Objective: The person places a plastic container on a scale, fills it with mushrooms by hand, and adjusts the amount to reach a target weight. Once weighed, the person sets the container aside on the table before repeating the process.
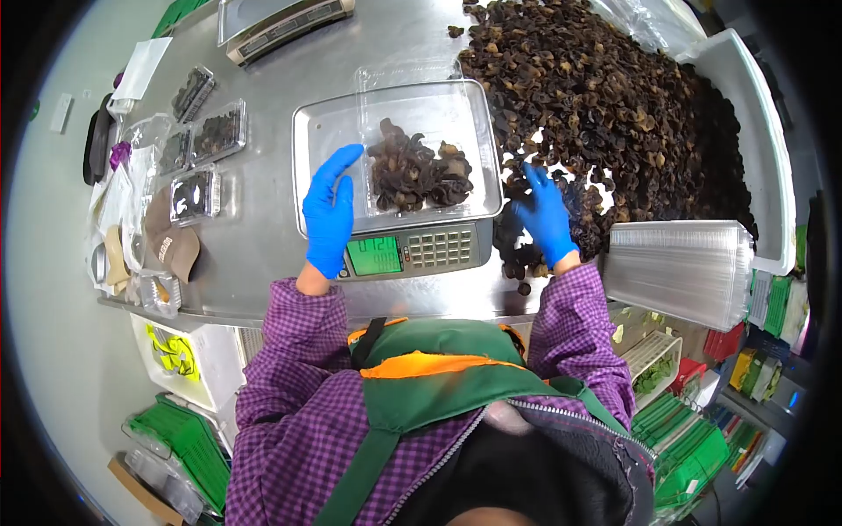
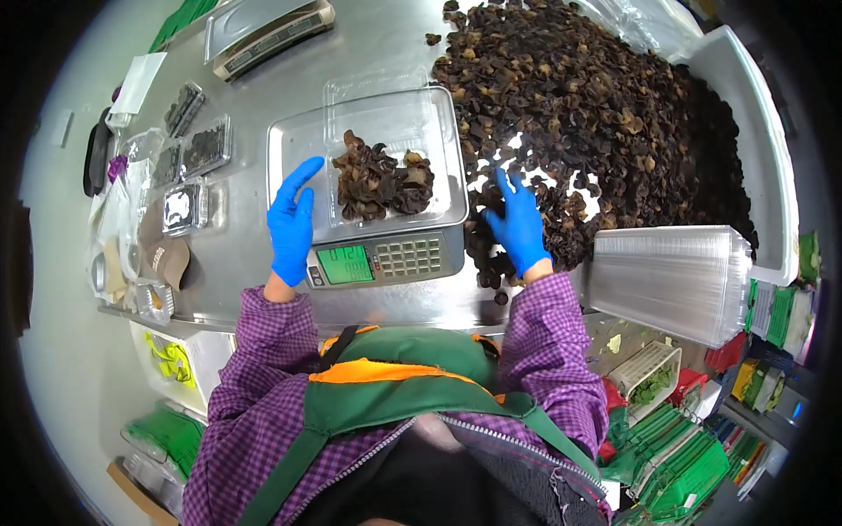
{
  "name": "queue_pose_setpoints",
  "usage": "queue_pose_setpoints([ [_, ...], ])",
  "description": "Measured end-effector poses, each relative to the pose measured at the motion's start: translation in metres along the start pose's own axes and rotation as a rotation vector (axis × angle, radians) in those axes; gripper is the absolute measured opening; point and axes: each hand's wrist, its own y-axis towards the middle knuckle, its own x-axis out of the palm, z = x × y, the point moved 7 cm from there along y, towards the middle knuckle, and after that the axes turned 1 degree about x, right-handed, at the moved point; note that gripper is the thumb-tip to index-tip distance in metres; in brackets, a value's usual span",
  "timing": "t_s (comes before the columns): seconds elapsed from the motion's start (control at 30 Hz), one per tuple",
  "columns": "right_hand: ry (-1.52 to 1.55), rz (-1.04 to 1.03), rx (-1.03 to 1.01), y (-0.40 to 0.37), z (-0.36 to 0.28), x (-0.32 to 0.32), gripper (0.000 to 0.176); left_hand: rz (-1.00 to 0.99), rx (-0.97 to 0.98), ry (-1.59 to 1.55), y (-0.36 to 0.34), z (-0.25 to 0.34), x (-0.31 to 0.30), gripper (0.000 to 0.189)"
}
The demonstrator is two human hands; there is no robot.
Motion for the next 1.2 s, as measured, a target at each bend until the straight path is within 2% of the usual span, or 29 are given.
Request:
queue_pose_setpoints([
  [0.07, -0.026, -0.305, 0.012, -0.03, 0.032, 0.03, 0.046, 0.027, -0.075, -0.013, 0.001, -0.003, -0.007, 0.041],
  [0.13, 0.217, -0.238, 0.1, -0.039, 0.083, 0.05, 0.029, 0.063, -0.088, -0.002, 0.002, 0.001, -0.015, 0.039],
  [0.2, 0.339, -0.15, 0.167, -0.031, 0.08, 0.032, 0.024, 0.077, -0.063, 0.005, 0.002, 0.006, -0.021, 0.037],
  [0.27, 0.408, -0.165, 0.27, -0.024, 0.078, 0.019, 0.019, 0.103, -0.04, -0.019, 0.004, 0.008, -0.029, 0.036],
  [0.33, 0.605, -0.144, 0.288, -0.015, 0.069, 0.0, 0.021, 0.119, -0.072, -0.017, 0.004, 0.013, -0.034, 0.035],
  [0.37, 0.679, -0.17, 0.429, -0.017, 0.091, 0.007, 0.022, 0.123, -0.082, -0.037, 0.004, 0.012, -0.037, 0.034],
  [0.4, 0.696, -0.108, 0.342, -0.009, 0.076, -0.008, 0.023, 0.125, -0.09, -0.059, 0.005, 0.012, -0.038, 0.034],
  [0.47, 0.737, -0.046, 0.341, -0.001, 0.062, -0.025, 0.023, 0.144, -0.127, -0.084, 0.006, 0.015, -0.039, 0.034],
  [0.53, 0.726, -0.066, 0.355, 0.007, 0.035, -0.046, 0.025, 0.156, -0.164, -0.112, 0.009, 0.011, -0.038, 0.034],
  [0.63, 0.734, -0.067, 0.375, 0.011, 0.032, -0.049, 0.026, 0.106, -0.096, -0.131, 0.025, 0.006, -0.034, 0.035],
  [0.73, 0.738, -0.05, 0.424, 0.012, 0.047, -0.044, 0.026, 0.069, -0.2, -0.252, 0.051, -0.017, -0.025, 0.041],
  [0.8, 0.72, -0.052, 0.468, 0.01, 0.052, -0.041, 0.026, -0.006, -0.519, -0.575, 0.063, -0.06, -0.009, 0.048],
  [0.87, 0.409, 0.14, 0.161, 0.011, 0.03, -0.064, 0.027, -0.007, -0.512, -0.563, 0.08, -0.077, -0.001, 0.05],
  [0.93, 0.343, 0.127, 0.123, 0.01, 0.029, -0.068, 0.028, -0.023, -0.503, -0.555, 0.09, -0.08, 0.006, 0.052],
  [1.0, 0.517, 0.021, 0.367, 0.007, 0.04, -0.059, 0.026, -0.038, -0.473, -0.555, 0.095, -0.078, 0.008, 0.052],
  [1.07, 0.531, 0.001, 0.437, 0.004, 0.066, -0.038, 0.025, -0.085, -0.456, -0.536, 0.095, -0.072, 0.016, 0.052],
  [1.2, 0.63, -0.029, 0.624, 0.001, 0.072, -0.028, 0.025, -0.011, -0.555, -0.589, 0.097, -0.078, 0.017, 0.047],
])
